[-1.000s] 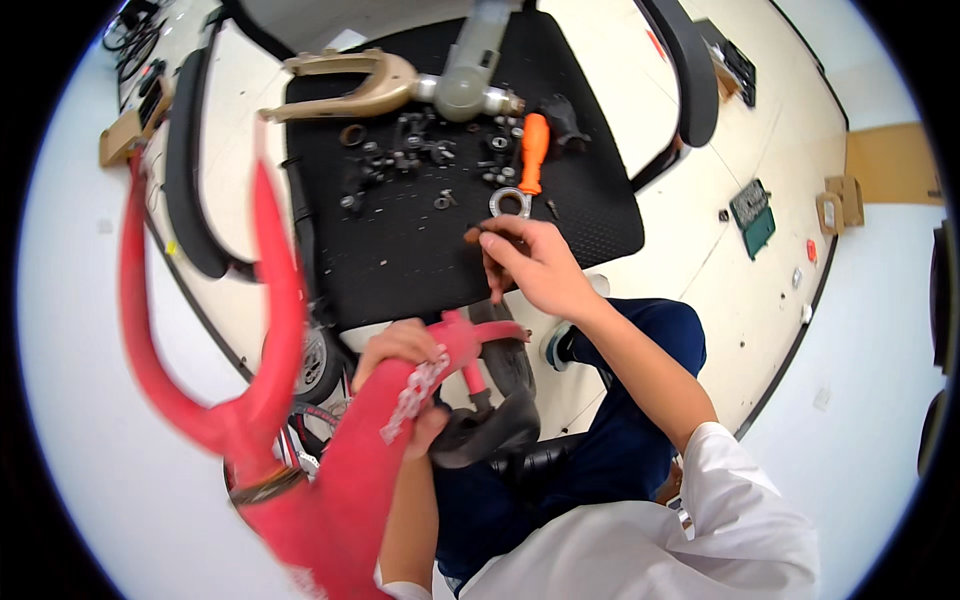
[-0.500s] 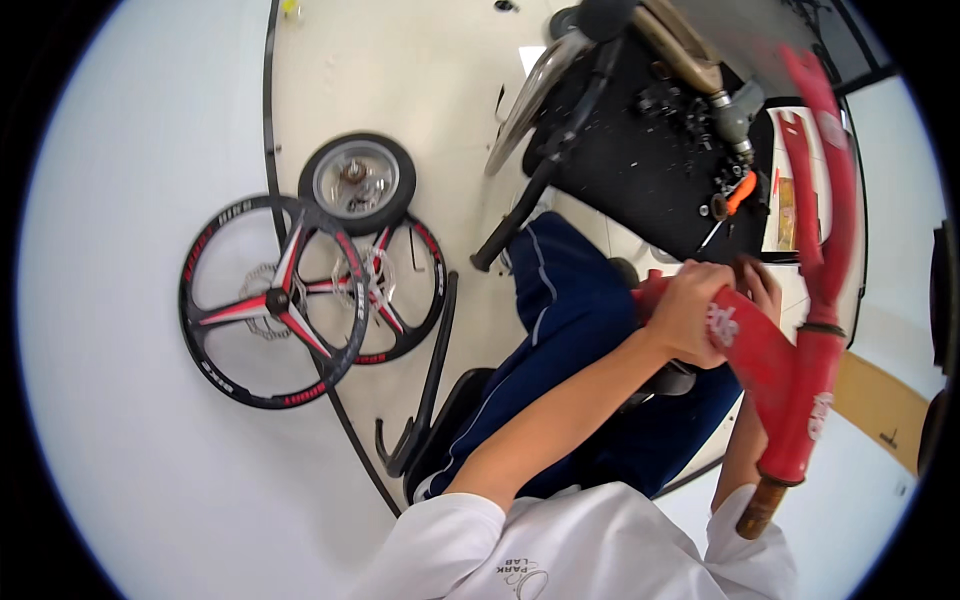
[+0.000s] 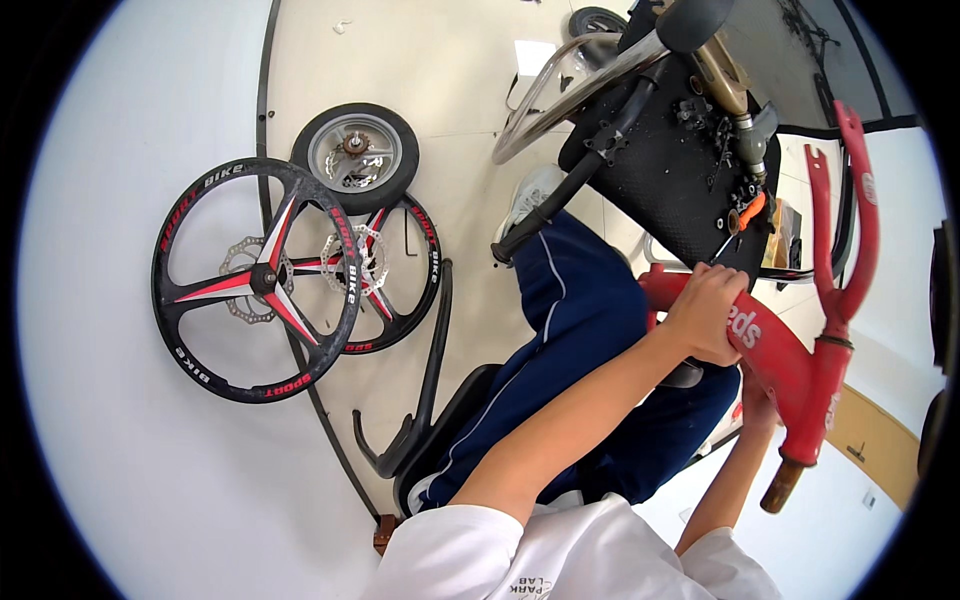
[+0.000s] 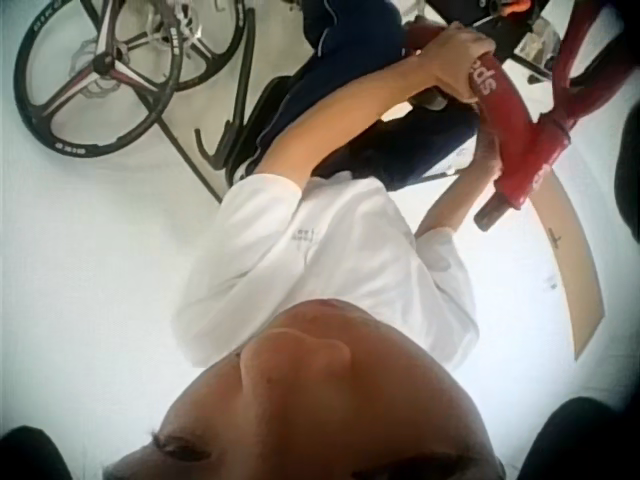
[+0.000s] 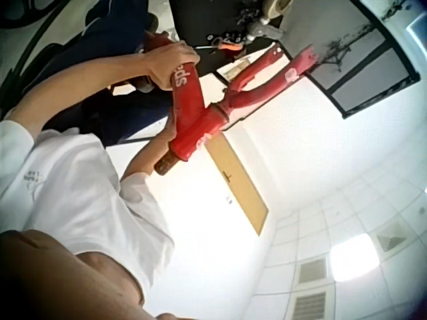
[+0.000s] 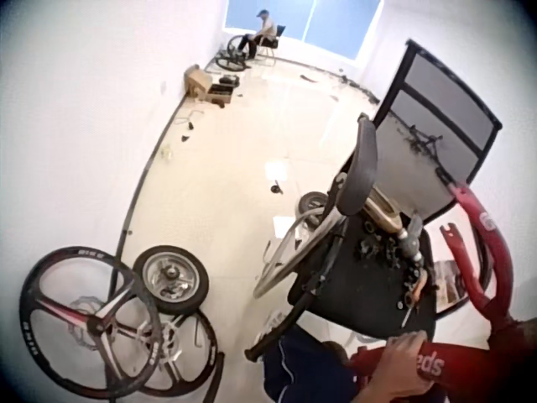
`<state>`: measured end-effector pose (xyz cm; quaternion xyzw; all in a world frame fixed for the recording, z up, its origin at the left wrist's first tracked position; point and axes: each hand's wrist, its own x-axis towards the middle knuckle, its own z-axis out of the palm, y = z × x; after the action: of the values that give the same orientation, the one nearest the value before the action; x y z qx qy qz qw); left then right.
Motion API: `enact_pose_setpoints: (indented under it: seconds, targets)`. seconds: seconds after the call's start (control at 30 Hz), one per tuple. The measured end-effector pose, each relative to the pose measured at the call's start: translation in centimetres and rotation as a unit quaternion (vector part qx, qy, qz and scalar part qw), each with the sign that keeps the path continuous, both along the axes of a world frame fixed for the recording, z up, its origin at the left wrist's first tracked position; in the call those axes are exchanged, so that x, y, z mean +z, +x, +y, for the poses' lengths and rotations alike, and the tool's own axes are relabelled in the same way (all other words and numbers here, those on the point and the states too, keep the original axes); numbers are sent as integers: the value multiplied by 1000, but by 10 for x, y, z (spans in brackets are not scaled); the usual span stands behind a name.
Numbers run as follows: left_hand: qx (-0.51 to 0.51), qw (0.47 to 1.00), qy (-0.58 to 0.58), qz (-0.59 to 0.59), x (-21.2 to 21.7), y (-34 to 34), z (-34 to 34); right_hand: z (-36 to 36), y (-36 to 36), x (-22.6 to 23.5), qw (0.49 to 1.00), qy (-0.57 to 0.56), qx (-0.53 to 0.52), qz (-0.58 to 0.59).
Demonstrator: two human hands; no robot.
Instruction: The person assembles a pink scooter by inserting a wooden dowel into the frame, attaching a black seat, and securing it with a bolt. The person then attaches a small wheel to the frame.
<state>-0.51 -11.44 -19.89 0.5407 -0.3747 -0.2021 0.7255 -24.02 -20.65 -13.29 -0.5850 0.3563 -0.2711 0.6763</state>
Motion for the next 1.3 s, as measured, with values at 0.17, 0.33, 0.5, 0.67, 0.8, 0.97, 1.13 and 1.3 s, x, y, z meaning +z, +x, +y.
enact_pose_setpoints:
  seconds: [0.17, 0.33, 0.5, 0.67, 0.8, 0.97, 1.13, 1.3]
  targets:
    - [-54, 995, 70, -55, -29, -13, 2, 36, 91, 79, 988, 118, -98, -25]
    - [-115, 976, 163, -89, -43, -17, 7, 24, 79, 59, 986, -68, 70, 132]
    - [-136, 941, 261, -165, -25, -7, 14, 23, 89, 58, 993, -7, 37, 108]
    - [-95, 974, 134, -155, 21, 103, 116, 21, 86, 54, 994, 0, -5, 114]
    - [82, 932, 352, 16, -131, 188, 219, 8, 87, 52, 992, 20, 21, 122]
    - [85, 747, 659, -18, -343, 175, 303, -6, 117, 48, 983, 66, 14, 171]
    - [86, 714, 694, -38, -395, 181, 244, -17, 125, 41, 974, 77, 12, 212]
    - [227, 676, 701, -3, -426, 166, 222, -45, 118, 49, 964, 74, 45, 252]
